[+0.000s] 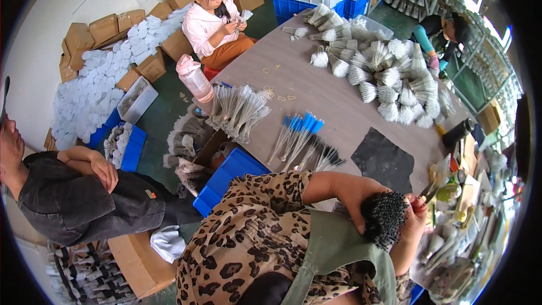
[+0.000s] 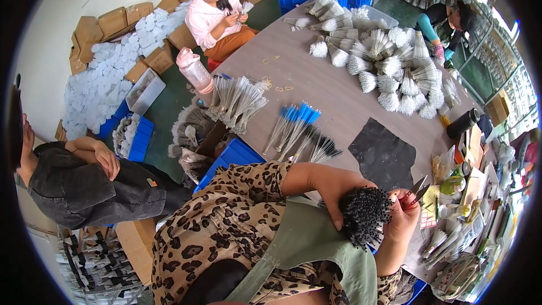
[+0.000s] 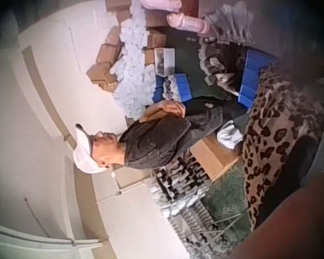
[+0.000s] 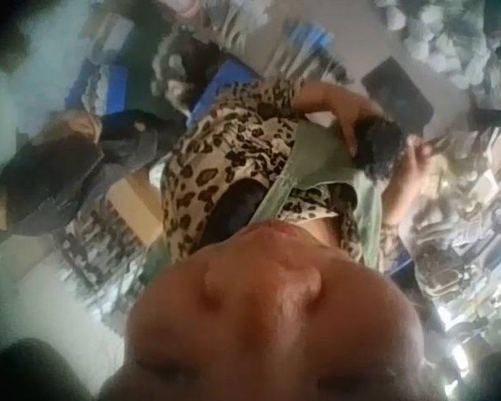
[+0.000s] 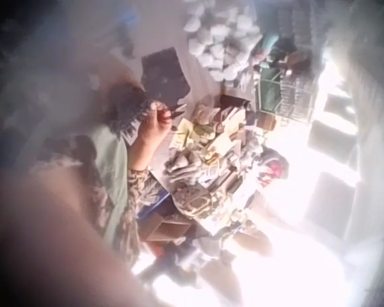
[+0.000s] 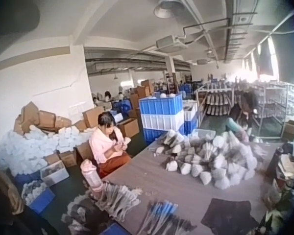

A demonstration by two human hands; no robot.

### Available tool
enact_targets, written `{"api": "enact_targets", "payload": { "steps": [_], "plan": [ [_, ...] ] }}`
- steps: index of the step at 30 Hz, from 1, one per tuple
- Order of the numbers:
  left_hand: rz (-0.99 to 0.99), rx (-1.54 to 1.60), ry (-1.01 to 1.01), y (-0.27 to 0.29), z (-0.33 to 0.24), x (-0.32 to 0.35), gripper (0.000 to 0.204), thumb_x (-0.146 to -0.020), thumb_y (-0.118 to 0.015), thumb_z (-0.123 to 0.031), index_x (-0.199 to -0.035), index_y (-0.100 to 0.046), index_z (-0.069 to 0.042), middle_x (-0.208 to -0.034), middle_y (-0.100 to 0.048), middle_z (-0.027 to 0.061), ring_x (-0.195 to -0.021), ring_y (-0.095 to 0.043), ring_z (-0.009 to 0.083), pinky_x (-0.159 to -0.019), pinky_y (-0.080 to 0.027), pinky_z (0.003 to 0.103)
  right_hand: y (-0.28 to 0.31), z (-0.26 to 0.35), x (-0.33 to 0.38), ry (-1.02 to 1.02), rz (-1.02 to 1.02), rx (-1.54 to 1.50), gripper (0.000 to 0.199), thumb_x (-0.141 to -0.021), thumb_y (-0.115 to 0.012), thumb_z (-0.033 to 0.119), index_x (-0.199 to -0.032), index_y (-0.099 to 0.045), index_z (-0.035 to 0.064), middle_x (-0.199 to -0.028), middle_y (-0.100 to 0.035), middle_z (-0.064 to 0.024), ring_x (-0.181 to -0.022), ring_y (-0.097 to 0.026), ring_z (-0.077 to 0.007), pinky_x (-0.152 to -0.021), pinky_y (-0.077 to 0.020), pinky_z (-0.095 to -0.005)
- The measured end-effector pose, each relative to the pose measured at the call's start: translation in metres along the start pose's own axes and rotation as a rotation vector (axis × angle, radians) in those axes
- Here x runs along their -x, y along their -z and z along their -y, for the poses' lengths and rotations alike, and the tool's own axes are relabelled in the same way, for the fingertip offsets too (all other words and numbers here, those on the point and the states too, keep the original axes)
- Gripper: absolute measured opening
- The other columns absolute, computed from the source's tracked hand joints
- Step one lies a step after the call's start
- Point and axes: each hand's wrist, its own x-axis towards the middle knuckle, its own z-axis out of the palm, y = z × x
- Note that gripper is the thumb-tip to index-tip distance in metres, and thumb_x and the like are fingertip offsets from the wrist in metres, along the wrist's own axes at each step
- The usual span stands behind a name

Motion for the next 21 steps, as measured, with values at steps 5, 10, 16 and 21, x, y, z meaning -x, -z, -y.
{"api": "enact_targets", "payload": {
  "steps": [5,10,16,21],
  "plan": [
    [-0.062,0.05,-0.02,-0.004,0.01,0.004,0.075,-0.058,-0.088,-0.022,-0.118,-0.05,-0.001,-0.107,-0.062,0.0067,-0.099,-0.056,0.0114,-0.09,-0.043,0.029,-0.003,-0.008,-0.001,-0.003,-0.077,0.051,0.019,-0.075,-0.076,0.009,-0.083,-0.06,0.003,-0.077,-0.059,0.0002,-0.067,-0.049,-0.0076,-0.062,-0.0367,-0.0191],
    [-0.112,0.045,-0.042,-0.011,0.008,0.006,0.07,-0.059,-0.087,-0.019,-0.116,-0.051,0.0,-0.105,-0.062,0.0057,-0.097,-0.056,0.0119,-0.089,-0.044,0.029,-0.003,-0.006,0.001,-0.009,-0.063,0.03,0.018,-0.076,-0.075,0.008,-0.082,-0.059,0.0028,-0.075,-0.059,0.0006,-0.067,-0.049,-0.0078,-0.063,-0.037,-0.0191],
    [-0.11,0.12,0.006,-0.013,0.008,0.002,0.068,-0.06,-0.087,-0.018,-0.115,-0.051,0.0,-0.104,-0.062,0.0055,-0.097,-0.056,0.0116,-0.089,-0.044,0.029,0.0,-0.002,0.013,0.043,-0.095,-0.006,0.013,-0.08,-0.068,0.0,-0.082,-0.056,0.0034,-0.082,-0.059,-0.0022,-0.068,-0.049,-0.0074,-0.064,-0.0383,-0.0197],
    [-0.162,-0.01,-0.018,-0.018,0.023,-0.003,0.071,-0.058,-0.087,-0.019,-0.117,-0.052,0.0,-0.106,-0.062,0.0065,-0.097,-0.056,0.0111,-0.089,-0.044,0.03,0.007,-0.008,0.018,0.073,-0.1,0.061,0.007,-0.082,-0.061,-0.001,-0.084,-0.055,0.0028,-0.08,-0.057,-0.0017,-0.066,-0.048,-0.0067,-0.062,-0.0378,-0.0187]
  ]
}}
